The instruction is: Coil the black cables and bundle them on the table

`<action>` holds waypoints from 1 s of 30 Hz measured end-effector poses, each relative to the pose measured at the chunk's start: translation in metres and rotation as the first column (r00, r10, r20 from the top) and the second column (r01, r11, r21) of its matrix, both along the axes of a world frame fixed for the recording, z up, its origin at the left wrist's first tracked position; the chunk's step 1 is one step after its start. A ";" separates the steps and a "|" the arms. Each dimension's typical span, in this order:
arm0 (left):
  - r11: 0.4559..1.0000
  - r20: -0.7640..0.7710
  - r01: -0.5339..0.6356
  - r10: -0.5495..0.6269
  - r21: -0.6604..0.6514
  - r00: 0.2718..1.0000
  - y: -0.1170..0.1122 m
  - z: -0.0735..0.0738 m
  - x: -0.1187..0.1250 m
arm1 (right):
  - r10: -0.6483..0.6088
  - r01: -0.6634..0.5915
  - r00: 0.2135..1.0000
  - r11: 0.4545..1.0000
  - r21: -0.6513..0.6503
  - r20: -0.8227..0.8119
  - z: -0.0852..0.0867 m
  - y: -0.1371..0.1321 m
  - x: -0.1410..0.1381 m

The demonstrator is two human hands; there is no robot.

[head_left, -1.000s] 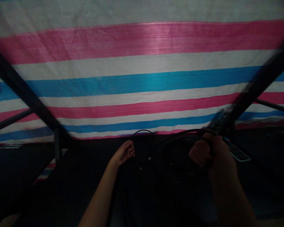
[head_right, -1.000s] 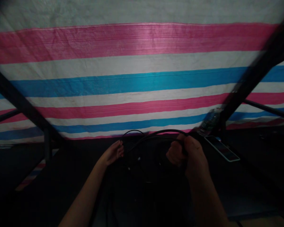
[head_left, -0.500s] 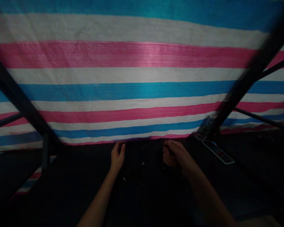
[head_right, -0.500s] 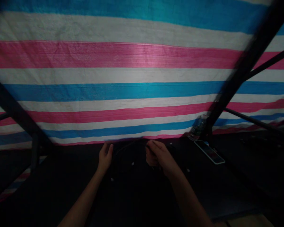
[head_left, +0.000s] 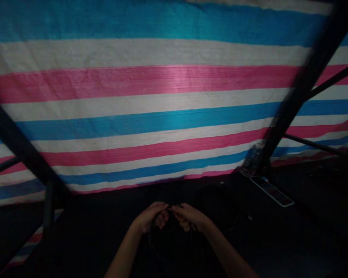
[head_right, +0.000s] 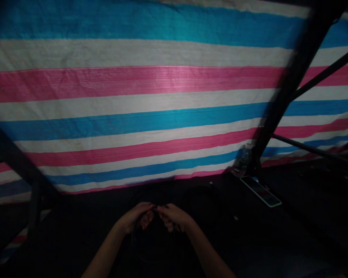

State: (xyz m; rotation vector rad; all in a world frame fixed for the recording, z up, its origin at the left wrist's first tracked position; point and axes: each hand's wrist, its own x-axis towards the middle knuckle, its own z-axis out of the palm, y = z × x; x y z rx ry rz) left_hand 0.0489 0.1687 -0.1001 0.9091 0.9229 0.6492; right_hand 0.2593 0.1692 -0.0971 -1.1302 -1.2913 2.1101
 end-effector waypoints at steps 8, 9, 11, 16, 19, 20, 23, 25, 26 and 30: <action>0.992 0.040 0.129 -0.129 0.001 0.991 -0.008 0.011 0.004 | 0.181 -0.182 0.983 0.982 -0.057 -0.018 0.009 -0.014 -0.003; 0.992 0.048 0.130 -0.130 -0.003 0.990 -0.008 0.013 0.001 | 0.189 -0.191 0.981 0.980 -0.054 -0.033 0.011 -0.014 -0.001; 0.990 0.067 0.143 -0.142 -0.013 0.988 -0.008 0.018 -0.007 | 0.202 -0.206 0.977 0.977 -0.047 -0.073 0.015 -0.014 0.006; 0.989 0.127 0.149 -0.147 0.001 0.981 -0.008 0.028 -0.044 | 0.214 -0.227 0.950 0.973 -0.032 -0.228 0.028 -0.007 0.042; 0.988 0.151 0.154 -0.152 -0.002 0.977 -0.007 0.025 -0.064 | 0.195 -0.210 0.935 0.977 -0.021 -0.295 0.031 0.000 0.068; 0.988 0.157 0.157 -0.154 -0.005 0.976 -0.006 0.023 -0.069 | 0.181 -0.195 0.933 0.981 -0.015 -0.312 0.031 0.002 0.076; 0.991 0.180 0.132 -0.129 -0.004 0.975 -0.004 0.018 -0.076 | 0.125 -0.131 0.926 0.991 0.009 -0.357 0.029 0.007 0.095; 0.994 0.190 0.110 -0.108 -0.003 0.976 -0.002 0.016 -0.075 | 0.089 -0.087 0.922 0.996 0.022 -0.377 0.028 0.008 0.101; 0.995 0.196 0.100 -0.097 -0.003 0.976 -0.002 0.016 -0.072 | 0.079 -0.074 0.922 0.997 0.026 -0.380 0.028 0.009 0.102; 0.999 0.204 0.045 -0.047 0.011 0.978 0.000 0.019 -0.058 | 0.069 -0.060 0.925 0.998 0.036 -0.373 0.025 0.008 0.094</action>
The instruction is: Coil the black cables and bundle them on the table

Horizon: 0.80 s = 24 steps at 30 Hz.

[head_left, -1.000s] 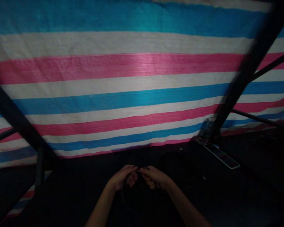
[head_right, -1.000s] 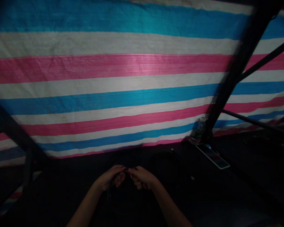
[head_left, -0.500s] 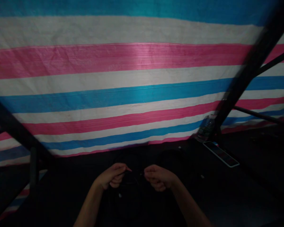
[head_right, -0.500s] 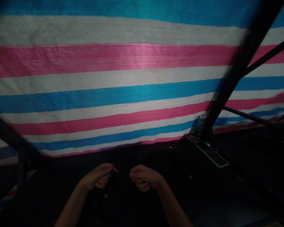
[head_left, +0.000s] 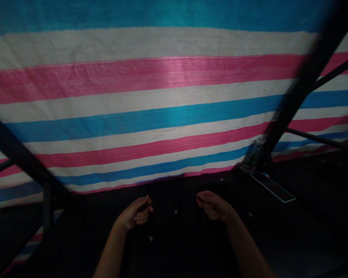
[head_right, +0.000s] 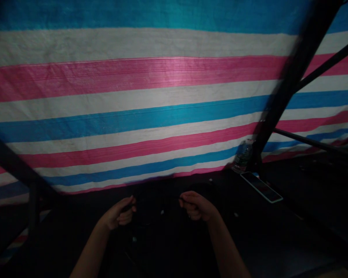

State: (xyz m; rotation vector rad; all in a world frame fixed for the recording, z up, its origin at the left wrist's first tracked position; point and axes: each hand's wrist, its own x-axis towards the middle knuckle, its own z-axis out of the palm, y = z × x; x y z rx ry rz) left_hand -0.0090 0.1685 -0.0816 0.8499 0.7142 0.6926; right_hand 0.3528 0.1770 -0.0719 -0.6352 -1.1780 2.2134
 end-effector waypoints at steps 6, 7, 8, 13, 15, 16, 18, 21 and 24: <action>0.997 -0.136 0.051 -0.042 0.065 0.990 -0.009 0.000 0.029 | 0.127 -0.129 0.987 0.992 0.010 0.102 -0.005 -0.004 -0.028; 0.993 -0.154 0.087 -0.074 0.084 0.985 -0.010 0.000 0.035 | 0.137 -0.140 0.984 0.990 0.013 0.116 -0.006 -0.005 -0.031; 0.988 -0.165 0.116 -0.099 0.101 0.981 -0.011 -0.001 0.041 | 0.145 -0.148 0.981 0.989 0.018 0.130 -0.008 -0.005 -0.033; 0.956 -0.286 0.200 -0.134 0.214 0.949 -0.012 -0.004 0.069 | 0.146 -0.160 0.968 0.986 0.052 0.202 -0.011 -0.007 -0.038; 0.927 -0.400 0.268 -0.148 0.264 0.905 -0.014 -0.005 0.080 | 0.142 -0.161 0.961 0.985 0.065 0.236 -0.012 -0.008 -0.041; 0.912 -0.446 0.293 -0.144 0.286 0.883 -0.015 -0.005 0.084 | 0.139 -0.162 0.958 0.984 0.072 0.252 -0.012 -0.009 -0.044; 0.895 -0.504 0.307 -0.112 0.323 0.857 -0.017 -0.005 0.090 | 0.122 -0.152 0.953 0.984 0.091 0.279 -0.011 -0.010 -0.048; 0.897 -0.520 0.263 -0.044 0.354 0.853 -0.017 -0.002 0.090 | 0.083 -0.126 0.946 0.985 0.121 0.313 -0.010 -0.009 -0.050; 0.900 -0.522 0.218 0.013 0.378 0.853 -0.012 0.001 0.075 | 0.056 -0.117 0.933 0.981 0.152 0.356 -0.008 -0.006 -0.043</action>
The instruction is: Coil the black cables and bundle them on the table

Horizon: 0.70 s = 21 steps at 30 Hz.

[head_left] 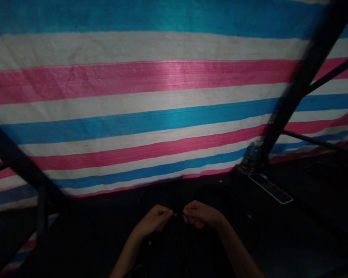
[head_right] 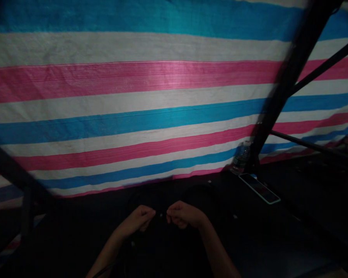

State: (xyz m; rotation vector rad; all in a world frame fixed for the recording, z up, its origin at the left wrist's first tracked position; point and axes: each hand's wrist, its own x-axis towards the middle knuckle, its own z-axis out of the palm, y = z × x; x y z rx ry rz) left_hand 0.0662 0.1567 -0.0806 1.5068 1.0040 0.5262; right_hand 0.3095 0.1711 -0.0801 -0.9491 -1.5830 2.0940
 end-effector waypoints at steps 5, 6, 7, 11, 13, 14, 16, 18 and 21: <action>0.990 -0.061 -0.108 0.114 0.095 0.992 0.013 -0.002 -0.028 | -0.067 0.051 0.990 0.990 0.132 0.121 -0.001 0.008 0.013; 0.988 -0.077 -0.117 0.125 0.100 0.989 0.014 -0.002 -0.031 | -0.090 0.064 0.984 0.983 0.170 0.154 -0.002 0.009 0.014; 0.987 -0.097 -0.118 0.129 0.108 0.987 0.015 -0.002 -0.032 | -0.115 0.075 0.976 0.975 0.208 0.186 -0.004 0.010 0.014; 0.965 -0.147 -0.132 0.168 0.228 0.975 0.014 0.002 -0.024 | -0.162 0.068 0.944 0.947 0.314 0.286 -0.008 0.010 0.010; 0.938 -0.103 -0.155 0.196 0.311 0.975 0.010 0.005 -0.018 | -0.144 0.039 0.941 0.945 0.325 0.307 -0.007 0.008 0.009; 0.928 -0.085 -0.155 0.194 0.338 0.977 0.009 0.006 -0.014 | -0.129 0.022 0.942 0.945 0.325 0.311 -0.006 0.008 0.008; 0.930 -0.105 -0.115 0.160 0.349 0.982 0.006 0.007 -0.009 | -0.096 -0.010 0.944 0.947 0.321 0.314 -0.004 0.006 0.008; 0.947 -0.170 -0.050 0.108 0.316 0.980 0.003 0.005 -0.006 | -0.058 -0.046 0.946 0.950 0.308 0.318 -0.003 0.005 0.007; 0.972 -0.229 0.026 0.029 0.235 0.973 0.001 0.003 -0.005 | 0.010 -0.100 0.946 0.960 0.261 0.323 -0.002 0.003 0.008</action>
